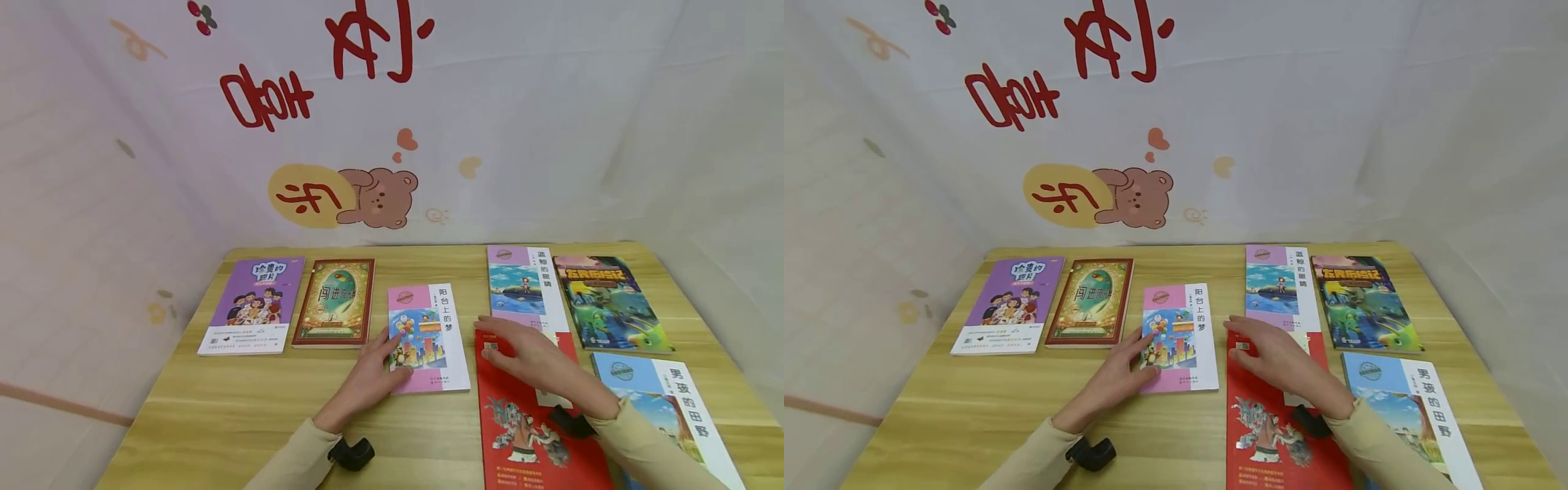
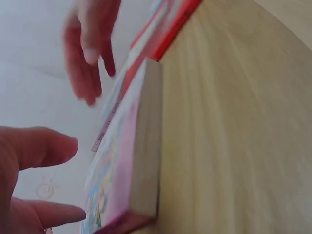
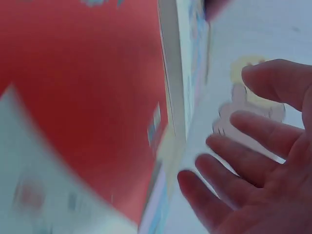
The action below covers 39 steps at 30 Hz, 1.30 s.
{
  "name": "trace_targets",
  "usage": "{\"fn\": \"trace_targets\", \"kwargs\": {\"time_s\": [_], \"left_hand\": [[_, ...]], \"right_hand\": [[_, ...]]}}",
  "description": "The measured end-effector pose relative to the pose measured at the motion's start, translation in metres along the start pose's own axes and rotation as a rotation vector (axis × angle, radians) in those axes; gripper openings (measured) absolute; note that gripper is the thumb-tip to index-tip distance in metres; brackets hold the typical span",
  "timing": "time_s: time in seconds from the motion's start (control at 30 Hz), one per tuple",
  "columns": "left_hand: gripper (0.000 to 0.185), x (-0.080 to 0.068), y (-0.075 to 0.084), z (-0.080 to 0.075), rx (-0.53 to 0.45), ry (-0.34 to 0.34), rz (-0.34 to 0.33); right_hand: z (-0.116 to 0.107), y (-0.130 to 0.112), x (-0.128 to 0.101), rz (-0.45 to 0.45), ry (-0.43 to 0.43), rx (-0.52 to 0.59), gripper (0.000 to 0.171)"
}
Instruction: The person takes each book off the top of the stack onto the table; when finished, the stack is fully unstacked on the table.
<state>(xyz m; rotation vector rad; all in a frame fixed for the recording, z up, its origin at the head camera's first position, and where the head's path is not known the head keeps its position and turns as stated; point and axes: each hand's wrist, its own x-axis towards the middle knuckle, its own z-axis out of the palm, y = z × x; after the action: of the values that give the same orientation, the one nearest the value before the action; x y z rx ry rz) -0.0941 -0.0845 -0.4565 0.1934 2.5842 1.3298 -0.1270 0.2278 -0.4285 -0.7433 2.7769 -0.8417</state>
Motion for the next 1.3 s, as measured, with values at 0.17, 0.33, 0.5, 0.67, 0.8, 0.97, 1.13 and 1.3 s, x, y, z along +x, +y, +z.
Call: {"fn": "trace_targets", "kwargs": {"time_s": [0.17,0.33,0.5,0.67,0.8,0.97,1.13,1.3], "left_hand": [[0.068,0.006,0.007,0.003,-0.190,-0.008,-0.038],[0.068,0.012,0.014,0.002,-0.623,-0.014,-0.098],[0.068,0.013,0.025,0.003,-0.900,0.058,-0.099],[0.067,0.015,0.028,0.004,-0.844,-0.035,-0.058],[0.066,0.021,0.020,0.006,-0.755,-0.076,-0.023],[0.063,0.033,0.013,0.005,-0.735,-0.008,-0.021],[0.060,0.048,0.014,-0.006,-0.740,0.099,0.012],[0.060,0.064,0.017,-0.013,-0.786,0.137,0.000]], "right_hand": [[0.018,-0.010,0.017,0.009,-0.087,-0.061,0.051],[0.026,-0.020,0.022,0.047,-0.124,-0.088,0.052],[0.026,-0.024,0.021,0.100,-0.126,-0.038,0.056],[0.024,-0.022,0.018,0.141,-0.145,0.026,0.056],[0.023,-0.018,0.015,0.143,-0.149,0.052,0.055],[0.019,-0.010,0.014,0.090,-0.124,0.093,0.055],[0.010,-0.006,0.013,0.066,-0.071,0.117,0.052],[0.001,0.000,0.008,0.122,-0.066,0.122,0.053]]}}
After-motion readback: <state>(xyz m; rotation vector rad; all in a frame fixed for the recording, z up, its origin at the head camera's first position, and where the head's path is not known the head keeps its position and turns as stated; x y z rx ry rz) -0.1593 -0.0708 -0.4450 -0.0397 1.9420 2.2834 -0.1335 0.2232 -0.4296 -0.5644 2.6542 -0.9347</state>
